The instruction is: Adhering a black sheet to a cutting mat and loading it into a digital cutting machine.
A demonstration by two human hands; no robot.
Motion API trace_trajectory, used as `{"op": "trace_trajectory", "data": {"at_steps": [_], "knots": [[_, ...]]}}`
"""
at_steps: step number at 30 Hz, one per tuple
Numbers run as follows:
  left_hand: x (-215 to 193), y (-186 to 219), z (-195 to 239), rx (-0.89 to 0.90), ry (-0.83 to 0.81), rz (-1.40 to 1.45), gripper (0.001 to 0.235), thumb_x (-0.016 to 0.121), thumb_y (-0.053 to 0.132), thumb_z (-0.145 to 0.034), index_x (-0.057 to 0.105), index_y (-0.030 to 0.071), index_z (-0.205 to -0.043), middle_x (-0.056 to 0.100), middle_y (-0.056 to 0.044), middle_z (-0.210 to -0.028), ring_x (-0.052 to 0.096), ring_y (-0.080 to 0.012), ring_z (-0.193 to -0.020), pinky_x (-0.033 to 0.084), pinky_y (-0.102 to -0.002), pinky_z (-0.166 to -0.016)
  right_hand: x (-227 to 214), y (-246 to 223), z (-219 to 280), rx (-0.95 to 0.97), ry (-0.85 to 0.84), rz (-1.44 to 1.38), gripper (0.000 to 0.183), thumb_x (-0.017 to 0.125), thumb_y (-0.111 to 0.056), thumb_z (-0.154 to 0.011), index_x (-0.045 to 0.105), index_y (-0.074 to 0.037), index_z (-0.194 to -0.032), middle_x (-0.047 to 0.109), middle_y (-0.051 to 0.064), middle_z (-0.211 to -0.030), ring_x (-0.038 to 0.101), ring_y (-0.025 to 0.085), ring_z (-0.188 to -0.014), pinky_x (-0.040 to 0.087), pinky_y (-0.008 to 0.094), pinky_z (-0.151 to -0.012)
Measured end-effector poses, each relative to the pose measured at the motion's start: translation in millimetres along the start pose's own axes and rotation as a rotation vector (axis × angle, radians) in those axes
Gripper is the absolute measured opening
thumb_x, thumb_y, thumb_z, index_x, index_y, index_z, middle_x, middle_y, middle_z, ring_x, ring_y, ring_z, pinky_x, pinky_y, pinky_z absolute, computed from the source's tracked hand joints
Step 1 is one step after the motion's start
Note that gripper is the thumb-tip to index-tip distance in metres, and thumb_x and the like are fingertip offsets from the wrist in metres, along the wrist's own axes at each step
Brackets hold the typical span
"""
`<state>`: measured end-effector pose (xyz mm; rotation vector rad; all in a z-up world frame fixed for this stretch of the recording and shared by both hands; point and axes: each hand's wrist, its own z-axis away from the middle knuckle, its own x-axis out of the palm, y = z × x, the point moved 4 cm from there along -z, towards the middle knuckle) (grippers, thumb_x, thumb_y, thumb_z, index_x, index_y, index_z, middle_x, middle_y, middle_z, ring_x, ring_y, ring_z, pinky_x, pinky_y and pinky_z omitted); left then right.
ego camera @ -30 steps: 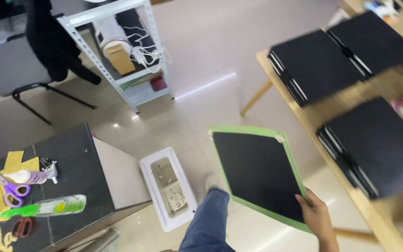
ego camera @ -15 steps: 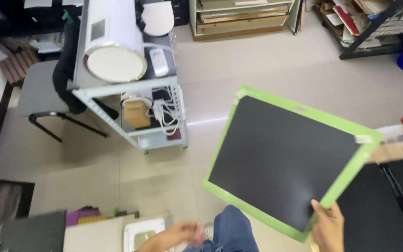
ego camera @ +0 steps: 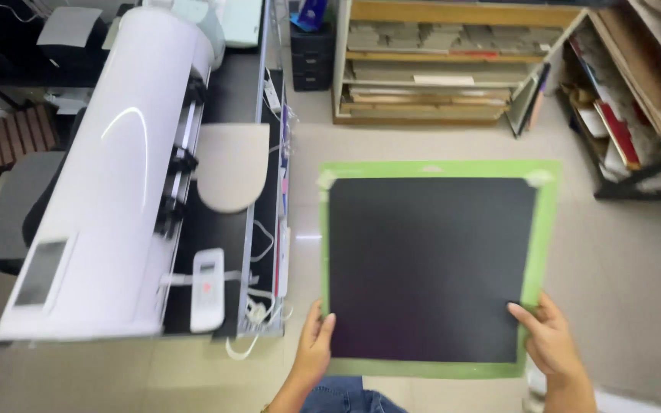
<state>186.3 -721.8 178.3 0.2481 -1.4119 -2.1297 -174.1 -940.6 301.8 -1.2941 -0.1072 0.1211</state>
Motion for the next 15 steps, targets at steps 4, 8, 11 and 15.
{"op": "trace_trajectory", "data": {"at_steps": [4,8,11,15], "knots": [[6.6,76.7,-102.3,0.105,0.237,-0.06,0.064,0.048,0.029,-0.101,0.028,0.011,-0.159,0.035,-0.007,-0.166,0.029,-0.0184,-0.156,0.02,-0.034,-0.127,126.2,-97.7,-141.7,-0.015,-0.211,0.1,0.054,0.058,0.002,-0.092,0.053,0.002,-0.146,0.064,0.019,-0.139,0.062,0.029,-0.124,0.051,0.043,-0.106],[18.7,165.5,-220.1,0.182,0.295,-0.007,0.059,0.047,0.022,-0.101,0.034,0.013,-0.157,0.045,-0.006,-0.161,0.041,-0.0171,-0.15,0.029,-0.032,-0.124,193.2,-139.9,-282.1,0.01,-0.266,0.099,0.055,0.056,0.002,-0.093,0.05,-0.001,-0.148,0.063,0.017,-0.14,0.062,0.027,-0.124,0.051,0.041,-0.107],[20.7,219.1,-310.9,0.351,0.301,-0.087,0.054,0.05,0.022,-0.1,0.043,0.007,-0.152,0.051,-0.011,-0.155,0.044,-0.0214,-0.147,0.03,-0.035,-0.123,227.6,-158.0,-382.9,0.052,-0.341,0.057,0.058,0.052,0.001,-0.095,0.045,-0.007,-0.152,0.059,0.015,-0.147,0.056,0.026,-0.132,0.044,0.041,-0.113],[36.0,302.5,-404.0,0.305,0.259,0.013,0.059,0.048,0.023,-0.101,0.035,0.008,-0.156,0.044,-0.01,-0.161,0.042,-0.021,-0.149,0.033,-0.036,-0.123,255.5,-166.1,-523.1,0.151,-0.474,-0.019,0.055,0.05,0.0,-0.099,0.046,-0.007,-0.153,0.067,0.021,-0.125,0.066,0.03,-0.104,0.053,0.042,-0.091]]}}
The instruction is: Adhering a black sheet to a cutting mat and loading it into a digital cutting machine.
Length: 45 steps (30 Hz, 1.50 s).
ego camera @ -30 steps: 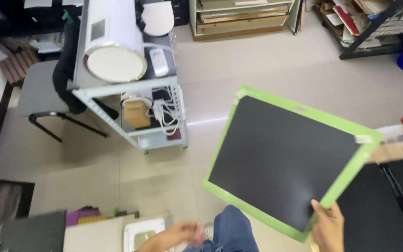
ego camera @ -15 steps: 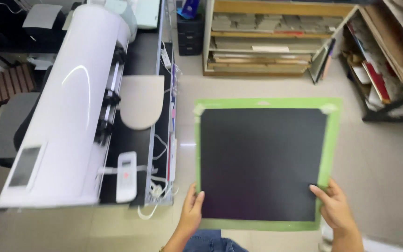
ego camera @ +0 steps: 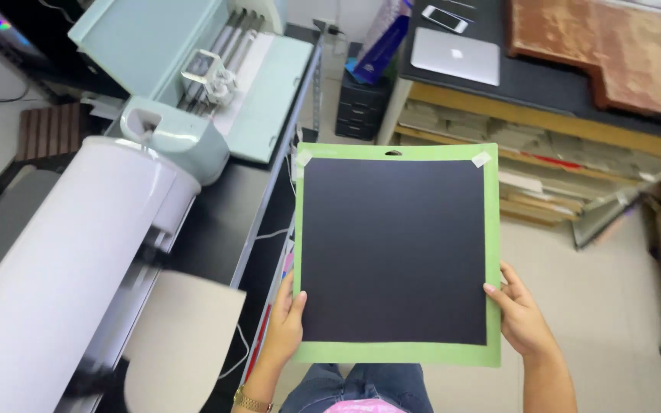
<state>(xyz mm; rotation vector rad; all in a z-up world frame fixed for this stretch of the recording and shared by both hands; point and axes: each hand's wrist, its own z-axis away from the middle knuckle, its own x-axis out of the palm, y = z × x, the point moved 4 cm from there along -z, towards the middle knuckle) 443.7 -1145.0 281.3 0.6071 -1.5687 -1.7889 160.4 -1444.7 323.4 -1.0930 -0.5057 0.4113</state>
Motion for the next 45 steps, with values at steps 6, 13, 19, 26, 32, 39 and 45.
{"op": "trace_trajectory", "data": {"at_steps": [6,13,19,26,32,39,45], "knots": [[45.7,-6.3,-138.4,0.054,0.172,0.164,0.06,0.053,0.028,-0.099,0.039,0.008,-0.155,0.054,-0.011,-0.154,0.054,-0.0211,-0.139,0.041,-0.037,-0.118,9.4,-73.0,-230.1,0.023,-0.261,0.078,0.056,0.054,-0.005,-0.098,0.047,-0.007,-0.154,0.072,0.021,-0.115,0.071,0.03,-0.088,0.059,0.041,-0.078],[78.0,-31.4,-232.6,0.11,0.652,0.407,0.056,0.054,0.014,-0.098,0.046,0.005,-0.152,0.059,-0.011,-0.148,0.057,-0.0201,-0.133,0.043,-0.035,-0.115,126.3,-168.9,-419.2,0.188,-0.424,0.381,0.054,0.051,-0.003,-0.1,0.051,-0.013,-0.153,0.069,0.02,-0.12,0.066,0.033,-0.087,0.056,0.047,-0.077],[87.5,-16.6,-273.6,0.118,0.914,0.648,0.066,0.056,0.01,-0.094,0.04,0.006,-0.157,0.06,-0.015,-0.148,0.06,-0.0229,-0.132,0.044,-0.037,-0.113,209.2,-182.0,-533.6,0.122,-0.613,0.586,0.061,0.053,-0.007,-0.1,0.047,-0.014,-0.161,0.065,0.01,-0.125,0.062,0.027,-0.091,0.048,0.038,-0.081],[112.7,64.5,-284.2,-0.069,1.109,0.639,0.066,0.05,0.008,-0.094,0.038,0.014,-0.158,0.048,-0.003,-0.162,0.045,-0.0145,-0.148,0.03,-0.031,-0.123,287.9,-238.2,-541.9,0.237,-0.67,0.807,0.07,0.047,-0.001,-0.103,0.041,-0.029,-0.167,0.065,0.026,-0.111,0.062,0.04,-0.096,0.049,0.049,-0.086],[137.7,75.6,-298.2,-0.11,1.193,0.54,0.068,0.05,0.011,-0.095,0.029,0.017,-0.16,0.027,0.0,-0.172,0.018,-0.0107,-0.159,0.013,-0.034,-0.127,294.9,-229.1,-597.9,0.149,-0.843,0.919,0.067,0.053,-0.008,-0.098,0.049,-0.029,-0.162,0.032,0.005,-0.055,0.053,0.024,-0.06,0.046,0.036,-0.066],[131.5,77.0,-313.0,-0.304,1.224,0.439,0.067,0.052,0.023,-0.096,0.034,0.027,-0.159,0.04,-0.002,-0.165,0.037,-0.0156,-0.147,0.03,-0.037,-0.118,304.5,-217.5,-632.0,0.141,-0.952,0.914,0.073,0.051,-0.005,-0.099,0.036,-0.026,-0.168,0.035,0.007,-0.055,0.046,0.022,-0.061,0.041,0.034,-0.07],[47.7,99.5,-348.0,-0.413,1.405,-0.141,0.044,0.054,0.028,-0.099,0.056,0.023,-0.143,0.07,0.006,-0.12,0.072,-0.0118,-0.079,0.05,-0.027,-0.07,280.0,-167.9,-675.7,0.358,-0.933,0.806,0.077,0.044,0.01,-0.099,0.03,-0.014,-0.171,0.064,0.031,-0.132,0.063,0.042,-0.104,0.048,0.051,-0.091]]}}
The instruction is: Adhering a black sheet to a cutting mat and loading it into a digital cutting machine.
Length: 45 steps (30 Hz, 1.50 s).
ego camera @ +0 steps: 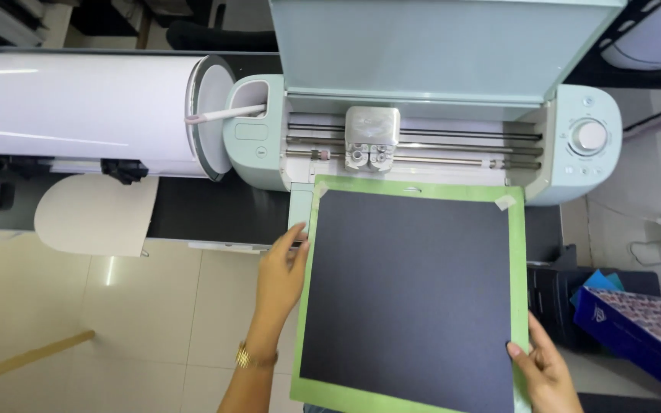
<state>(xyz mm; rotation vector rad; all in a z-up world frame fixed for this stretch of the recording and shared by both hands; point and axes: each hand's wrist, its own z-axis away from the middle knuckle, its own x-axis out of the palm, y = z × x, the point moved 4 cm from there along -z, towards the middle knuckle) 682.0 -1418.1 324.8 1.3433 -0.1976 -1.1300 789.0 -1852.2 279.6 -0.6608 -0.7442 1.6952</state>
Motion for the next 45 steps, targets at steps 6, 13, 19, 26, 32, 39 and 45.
{"op": "trace_trajectory", "data": {"at_steps": [6,13,19,26,32,39,45], "knots": [[25.6,11.7,-37.4,0.099,0.283,-0.047,0.027,0.07,0.02,-0.095,0.078,0.017,-0.12,0.07,0.007,-0.091,0.045,-0.0062,-0.05,0.044,-0.025,-0.057,-24.2,48.6,-15.9,-0.023,0.064,-0.093,0.076,0.047,0.017,-0.095,0.038,-0.005,-0.167,0.063,0.033,-0.129,0.06,0.04,-0.105,0.044,0.044,-0.094],[40.8,10.3,-37.6,0.033,0.395,0.201,0.026,0.078,0.022,-0.09,0.081,0.012,-0.115,0.074,0.0,-0.083,0.049,-0.0047,-0.054,0.048,-0.019,-0.058,-46.7,72.7,-27.3,-0.105,0.111,0.026,0.077,0.058,0.014,-0.091,0.046,-0.006,-0.164,0.068,0.025,-0.123,0.064,0.027,-0.097,0.043,0.028,-0.083],[36.6,24.3,-43.6,-0.232,0.332,0.496,0.024,0.081,0.02,-0.085,0.082,0.003,-0.101,0.079,-0.005,-0.091,0.069,-0.0095,-0.084,0.058,-0.022,-0.084,-53.2,71.4,-31.7,-0.209,0.123,-0.01,0.079,0.056,0.02,-0.085,0.041,0.005,-0.161,0.058,0.023,-0.141,0.057,0.027,-0.12,0.039,0.029,-0.107],[36.6,10.2,-44.0,-0.17,0.214,0.228,0.023,0.059,0.026,-0.102,0.068,0.013,-0.086,0.05,0.007,-0.071,0.043,-0.0075,-0.069,0.038,-0.026,-0.068,-36.8,55.0,-31.0,-0.18,0.042,-0.104,0.077,0.049,0.021,-0.085,0.036,0.007,-0.16,0.053,0.026,-0.147,0.051,0.029,-0.133,0.033,0.036,-0.117],[27.4,3.6,-14.9,-0.119,-0.012,0.079,0.044,0.051,0.047,-0.106,0.045,0.016,-0.075,0.03,0.006,-0.067,0.031,-0.0086,-0.064,0.029,-0.029,-0.062,-20.5,45.5,-32.7,0.064,0.009,-0.222,0.075,0.04,0.019,-0.095,0.032,-0.003,-0.166,0.055,0.03,-0.143,0.052,0.038,-0.127,0.037,0.044,-0.111],[9.1,-20.8,40.7,-0.27,-0.189,0.349,0.045,0.044,0.026,-0.103,0.057,0.012,-0.143,0.071,-0.004,-0.135,0.066,-0.0164,-0.125,0.048,-0.031,-0.109,4.6,13.4,-16.5,0.137,-0.11,-0.244,0.073,0.042,0.01,-0.096,0.037,-0.008,-0.166,0.059,0.024,-0.139,0.056,0.037,-0.118,0.041,0.047,-0.101],[5.8,-13.1,31.7,-0.191,-0.139,0.388,0.057,0.047,0.023,-0.101,0.041,0.025,-0.158,0.026,0.005,-0.117,0.035,-0.0098,-0.098,0.02,-0.042,-0.127,33.0,-51.5,11.9,0.139,-0.038,-0.156,0.081,0.033,0.015,-0.096,0.027,-0.018,-0.17,0.051,0.023,-0.149,0.05,0.04,-0.123,0.037,0.053,-0.106]]}}
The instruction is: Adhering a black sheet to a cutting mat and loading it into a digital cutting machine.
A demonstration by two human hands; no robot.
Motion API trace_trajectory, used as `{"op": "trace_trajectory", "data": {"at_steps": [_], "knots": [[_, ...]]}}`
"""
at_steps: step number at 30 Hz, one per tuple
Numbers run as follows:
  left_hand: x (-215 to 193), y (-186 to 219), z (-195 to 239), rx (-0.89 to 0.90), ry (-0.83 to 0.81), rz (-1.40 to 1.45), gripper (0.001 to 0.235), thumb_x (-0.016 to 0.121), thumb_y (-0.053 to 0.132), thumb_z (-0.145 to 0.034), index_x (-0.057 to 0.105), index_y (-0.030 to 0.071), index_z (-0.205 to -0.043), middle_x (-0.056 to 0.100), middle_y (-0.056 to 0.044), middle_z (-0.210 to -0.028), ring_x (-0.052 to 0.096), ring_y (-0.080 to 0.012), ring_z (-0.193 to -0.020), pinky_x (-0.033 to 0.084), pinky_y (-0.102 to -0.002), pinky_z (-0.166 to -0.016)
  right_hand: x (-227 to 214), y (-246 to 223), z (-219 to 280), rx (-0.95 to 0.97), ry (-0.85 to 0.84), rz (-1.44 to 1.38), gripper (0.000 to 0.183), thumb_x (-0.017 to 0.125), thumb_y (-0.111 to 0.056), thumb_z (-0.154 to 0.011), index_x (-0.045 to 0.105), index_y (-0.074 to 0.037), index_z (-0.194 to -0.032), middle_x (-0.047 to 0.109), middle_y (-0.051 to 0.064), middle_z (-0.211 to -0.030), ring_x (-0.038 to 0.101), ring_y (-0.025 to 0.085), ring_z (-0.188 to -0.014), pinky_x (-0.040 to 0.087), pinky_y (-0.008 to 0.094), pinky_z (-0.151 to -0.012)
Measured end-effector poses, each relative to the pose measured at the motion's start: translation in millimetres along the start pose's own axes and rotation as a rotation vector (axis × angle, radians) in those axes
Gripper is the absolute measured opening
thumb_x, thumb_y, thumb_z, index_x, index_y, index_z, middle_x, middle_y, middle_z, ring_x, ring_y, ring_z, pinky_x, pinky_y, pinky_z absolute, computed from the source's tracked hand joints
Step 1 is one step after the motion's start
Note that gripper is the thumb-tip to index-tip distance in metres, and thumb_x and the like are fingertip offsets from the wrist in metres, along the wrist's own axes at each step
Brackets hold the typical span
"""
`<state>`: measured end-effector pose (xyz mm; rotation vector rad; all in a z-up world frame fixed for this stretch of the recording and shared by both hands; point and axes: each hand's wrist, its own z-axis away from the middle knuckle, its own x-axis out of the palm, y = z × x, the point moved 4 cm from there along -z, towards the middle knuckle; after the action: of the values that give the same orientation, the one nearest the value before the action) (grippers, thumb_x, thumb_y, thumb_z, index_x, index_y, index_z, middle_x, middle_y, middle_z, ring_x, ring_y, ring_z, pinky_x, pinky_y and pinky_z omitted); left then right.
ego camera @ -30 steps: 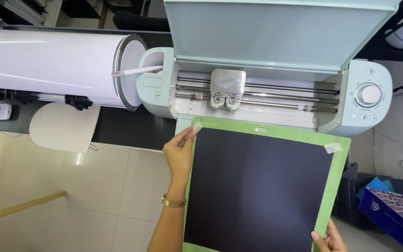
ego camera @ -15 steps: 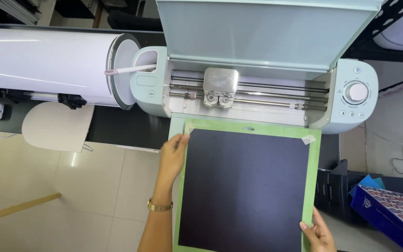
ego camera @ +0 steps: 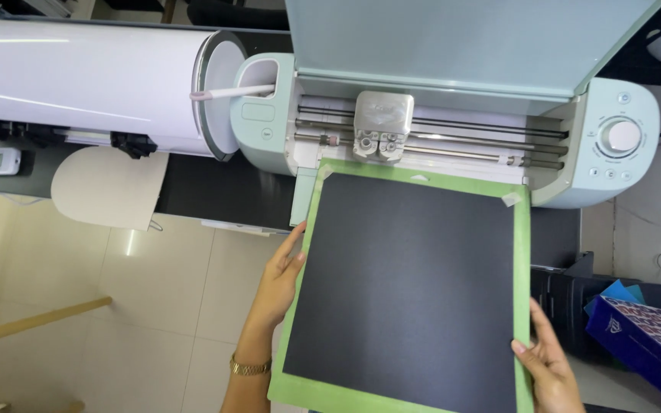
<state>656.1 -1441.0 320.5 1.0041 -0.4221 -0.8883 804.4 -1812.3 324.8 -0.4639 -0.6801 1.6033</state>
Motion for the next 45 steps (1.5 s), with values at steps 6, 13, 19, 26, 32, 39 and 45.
{"op": "trace_trajectory", "data": {"at_steps": [6,13,19,26,32,39,45], "knots": [[-0.1,7.0,-0.9,-0.04,0.003,0.066,0.054,0.047,0.017,-0.1,0.047,0.022,-0.153,0.04,-0.003,-0.166,0.03,-0.0181,-0.157,0.022,-0.036,-0.126,12.3,-27.2,23.4,0.048,0.029,0.055,0.083,0.029,0.013,-0.1,0.023,-0.03,-0.171,0.048,0.02,-0.154,0.048,0.041,-0.123,0.037,0.056,-0.102],[0.1,16.1,-5.0,-0.092,0.038,0.086,0.053,0.047,0.016,-0.099,0.05,0.022,-0.152,0.05,-0.006,-0.16,0.04,-0.0175,-0.152,0.026,-0.033,-0.126,11.9,-22.3,18.8,0.024,-0.018,-0.02,0.081,0.034,0.007,-0.1,0.027,-0.029,-0.171,0.055,0.025,-0.144,0.053,0.04,-0.109,0.042,0.055,-0.092],[3.3,28.3,-7.5,-0.094,0.078,0.004,0.052,0.047,0.018,-0.099,0.052,0.023,-0.151,0.052,-0.003,-0.159,0.038,-0.0142,-0.153,0.022,-0.032,-0.126,-2.7,-11.6,0.2,-0.069,-0.115,-0.064,0.083,0.04,0.004,-0.097,0.029,-0.029,-0.172,0.061,0.021,-0.135,0.059,0.034,-0.101,0.048,0.049,-0.084],[-8.4,17.1,-10.3,-0.077,0.082,-0.021,0.052,0.051,0.017,-0.099,0.057,0.026,-0.15,0.016,0.009,-0.066,0.023,-0.0071,-0.062,0.022,-0.04,-0.13,18.2,-13.5,24.2,0.094,0.04,-0.096,0.078,0.034,0.011,-0.098,0.034,-0.024,-0.168,0.053,0.015,-0.151,0.05,0.033,-0.122,0.039,0.049,-0.102],[-2.4,32.2,-3.2,-0.132,0.092,0.008,0.052,0.049,0.016,-0.101,0.058,0.026,-0.151,0.011,0.008,-0.065,0.014,-0.0087,-0.058,0.034,-0.025,-0.119,-3.0,2.2,-2.0,0.009,-0.081,-0.12,0.08,0.039,0.007,-0.095,0.033,-0.023,-0.169,0.056,0.017,-0.146,0.055,0.035,-0.112,0.044,0.05,-0.092],[0.3,25.0,-7.6,-0.094,0.092,0.01,0.052,0.05,0.016,-0.101,0.057,0.027,-0.151,0.014,0.008,-0.064,0.017,-0.0076,-0.058,0.031,-0.027,-0.121,-22.1,20.4,-31.0,-0.106,-0.227,-0.116,0.083,0.047,0.002,-0.094,0.03,-0.026,-0.169,0.064,0.018,-0.134,0.065,0.029,-0.096,0.053,0.044,-0.081],[9.9,14.4,-11.7,-0.071,0.115,-0.026,0.049,0.049,0.019,-0.103,0.054,0.029,-0.151,0.017,0.007,-0.062,0.016,-0.0071,-0.052,0.024,-0.023,-0.051,-5.8,5.8,-35.5,-0.104,-0.116,-0.069,0.083,0.044,0.006,-0.095,0.028,-0.025,-0.17,0.06,0.023,-0.137,0.06,0.034,-0.105,0.048,0.048,-0.088]]}}
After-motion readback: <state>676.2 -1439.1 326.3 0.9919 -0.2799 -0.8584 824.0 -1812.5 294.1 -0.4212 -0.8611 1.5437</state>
